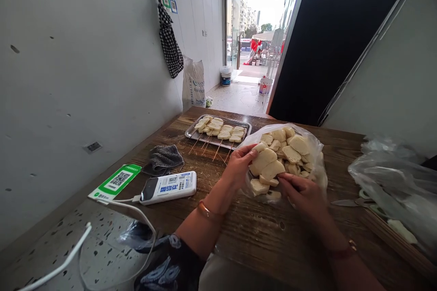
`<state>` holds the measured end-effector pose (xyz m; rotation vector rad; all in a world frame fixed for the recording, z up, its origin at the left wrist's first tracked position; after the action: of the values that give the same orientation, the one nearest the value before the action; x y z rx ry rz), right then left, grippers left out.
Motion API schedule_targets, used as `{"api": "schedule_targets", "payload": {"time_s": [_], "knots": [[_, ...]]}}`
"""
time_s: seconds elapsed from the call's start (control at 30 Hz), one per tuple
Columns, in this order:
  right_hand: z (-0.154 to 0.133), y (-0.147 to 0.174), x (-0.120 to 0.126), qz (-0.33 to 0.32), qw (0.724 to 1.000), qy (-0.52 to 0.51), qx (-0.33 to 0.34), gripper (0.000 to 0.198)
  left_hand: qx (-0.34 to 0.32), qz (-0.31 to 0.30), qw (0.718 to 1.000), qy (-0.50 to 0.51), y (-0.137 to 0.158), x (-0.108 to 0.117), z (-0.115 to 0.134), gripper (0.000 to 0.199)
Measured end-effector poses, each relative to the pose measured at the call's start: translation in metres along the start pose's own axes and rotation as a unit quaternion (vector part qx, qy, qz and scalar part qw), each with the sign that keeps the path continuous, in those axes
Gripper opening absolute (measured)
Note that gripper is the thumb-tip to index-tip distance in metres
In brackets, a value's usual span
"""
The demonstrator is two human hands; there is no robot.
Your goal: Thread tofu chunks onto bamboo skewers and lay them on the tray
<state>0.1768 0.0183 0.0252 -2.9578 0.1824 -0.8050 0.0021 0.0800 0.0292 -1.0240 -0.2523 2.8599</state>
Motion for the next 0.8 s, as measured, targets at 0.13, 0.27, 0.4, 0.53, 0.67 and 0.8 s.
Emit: {"api": "schedule_targets", "payload": {"time_s": [0.13, 0.27, 0.4, 0.53, 0.67, 0.8], "knots": [[-0.003, 0.002, 0.001, 0.004, 1.0, 0.005, -0.001, 0.035, -0.025, 0.022, 0.999, 0.031, 0.001, 0.0, 0.008, 0.053], [-0.002, 0.002, 0.002, 0.014, 1.0, 0.018, 0.001, 0.035, -0.062, 0.033, 0.997, 0.012, 0.003, -0.001, 0.012, 0.049], [-0.003, 0.003, 0.003, 0.022, 1.0, 0.02, 0.002, 0.034, -0.054, 0.03, 0.998, 0.034, 0.007, -0.006, 0.01, 0.04], [-0.004, 0.004, 0.003, 0.02, 0.999, 0.03, 0.004, 0.033, -0.047, 0.04, 0.996, 0.057, 0.008, -0.007, 0.01, 0.04], [-0.001, 0.004, 0.003, 0.019, 0.999, 0.041, 0.001, 0.035, -0.021, 0.05, 0.996, 0.073, 0.009, -0.007, 0.006, 0.041], [0.002, 0.003, 0.004, 0.03, 0.998, 0.059, 0.002, 0.033, -0.001, 0.052, 0.996, 0.072, 0.009, -0.007, 0.0, 0.043]]}}
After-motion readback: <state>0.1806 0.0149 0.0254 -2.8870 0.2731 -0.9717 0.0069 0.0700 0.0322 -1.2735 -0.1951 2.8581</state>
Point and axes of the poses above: each hand's wrist, its own y-axis away from the middle knuckle, its own x-axis out of the back of the hand, z = x × y, the point moved 7 cm from there along -y, towards the middle knuckle, and after that the axes turned 13 degrees about -x, right-handed, at the moved point
